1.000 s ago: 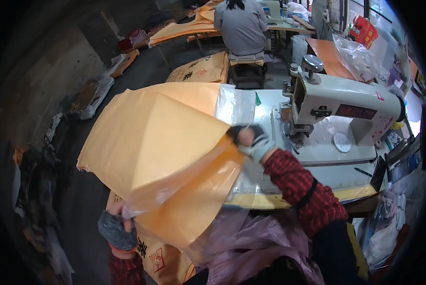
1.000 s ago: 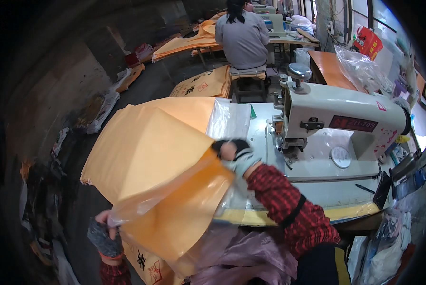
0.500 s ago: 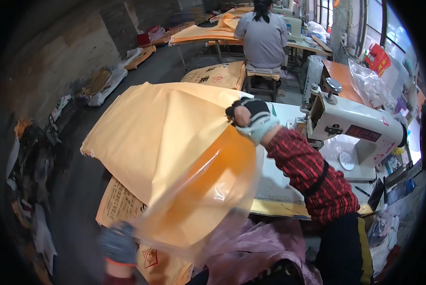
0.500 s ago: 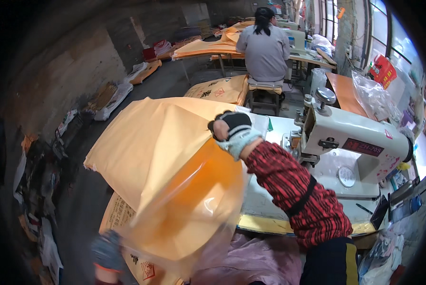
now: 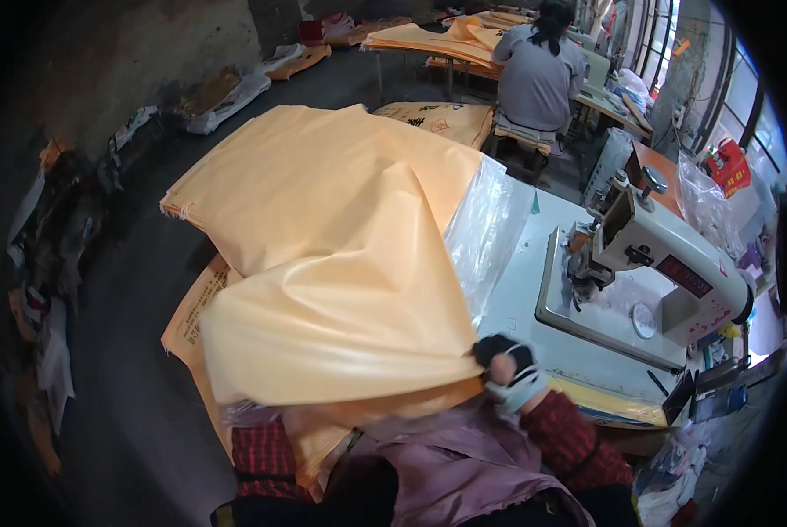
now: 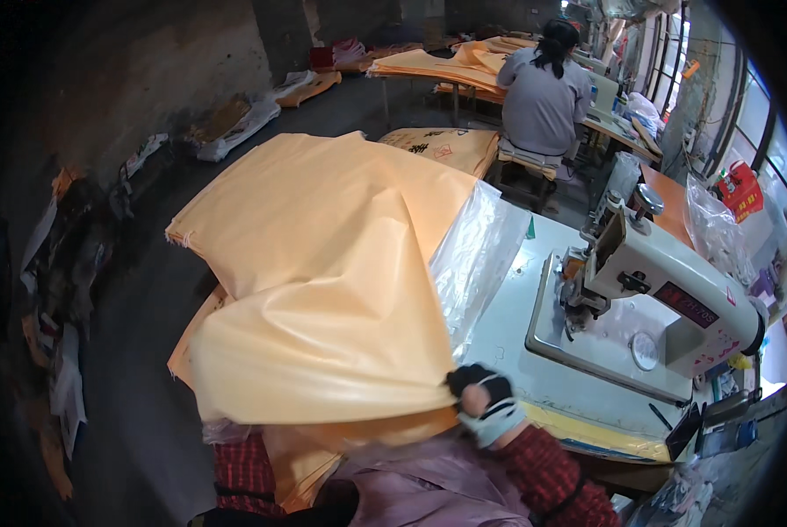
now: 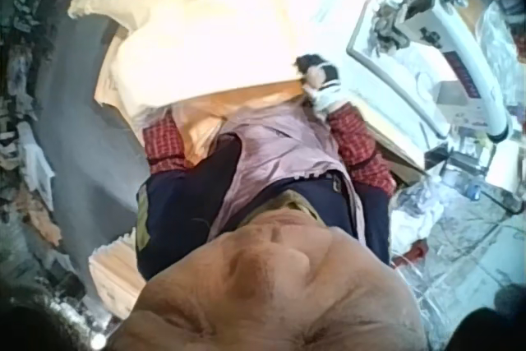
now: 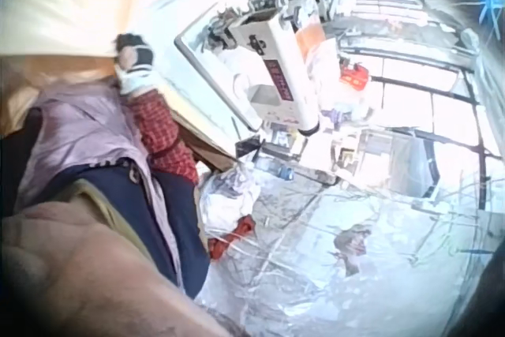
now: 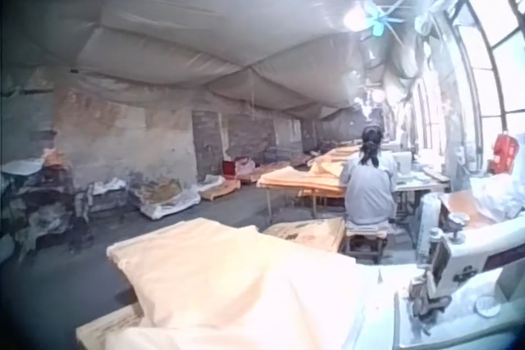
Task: The recorder is using a sewing machine to sew or finish plastic/composite bags.
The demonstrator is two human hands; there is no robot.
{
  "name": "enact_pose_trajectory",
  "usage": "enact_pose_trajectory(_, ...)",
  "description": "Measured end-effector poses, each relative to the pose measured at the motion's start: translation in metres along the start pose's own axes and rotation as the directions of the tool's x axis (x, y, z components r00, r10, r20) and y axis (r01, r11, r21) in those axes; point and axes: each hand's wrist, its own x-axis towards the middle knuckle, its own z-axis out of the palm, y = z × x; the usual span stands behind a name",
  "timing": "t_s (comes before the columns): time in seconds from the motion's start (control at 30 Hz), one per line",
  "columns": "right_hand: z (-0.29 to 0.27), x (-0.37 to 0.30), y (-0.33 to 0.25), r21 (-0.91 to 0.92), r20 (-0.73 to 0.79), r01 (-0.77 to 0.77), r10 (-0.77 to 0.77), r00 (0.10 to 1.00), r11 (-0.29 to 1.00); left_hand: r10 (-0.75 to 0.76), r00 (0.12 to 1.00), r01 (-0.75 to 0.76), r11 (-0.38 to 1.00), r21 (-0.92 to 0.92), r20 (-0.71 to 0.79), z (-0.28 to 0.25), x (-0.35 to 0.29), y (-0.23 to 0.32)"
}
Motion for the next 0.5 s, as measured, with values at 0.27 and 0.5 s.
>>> enact_pose_trajectory(0.27,0.007,0.027,-0.043,0.049,-0.105,0.22,-0.214,0.971,0.974,-0.5,0.738,0.619,0.233,-0.75,0.453,0.058,-0.005,-0.074)
enact_pose_trajectory(0.5,-0.002,-0.004,-0.02,-0.024,-0.121,-0.01,0.007,0.993,1.0,-0.464,0.836,0.437,0.242,-0.866,0.292,-0.011,0.055,-0.113)
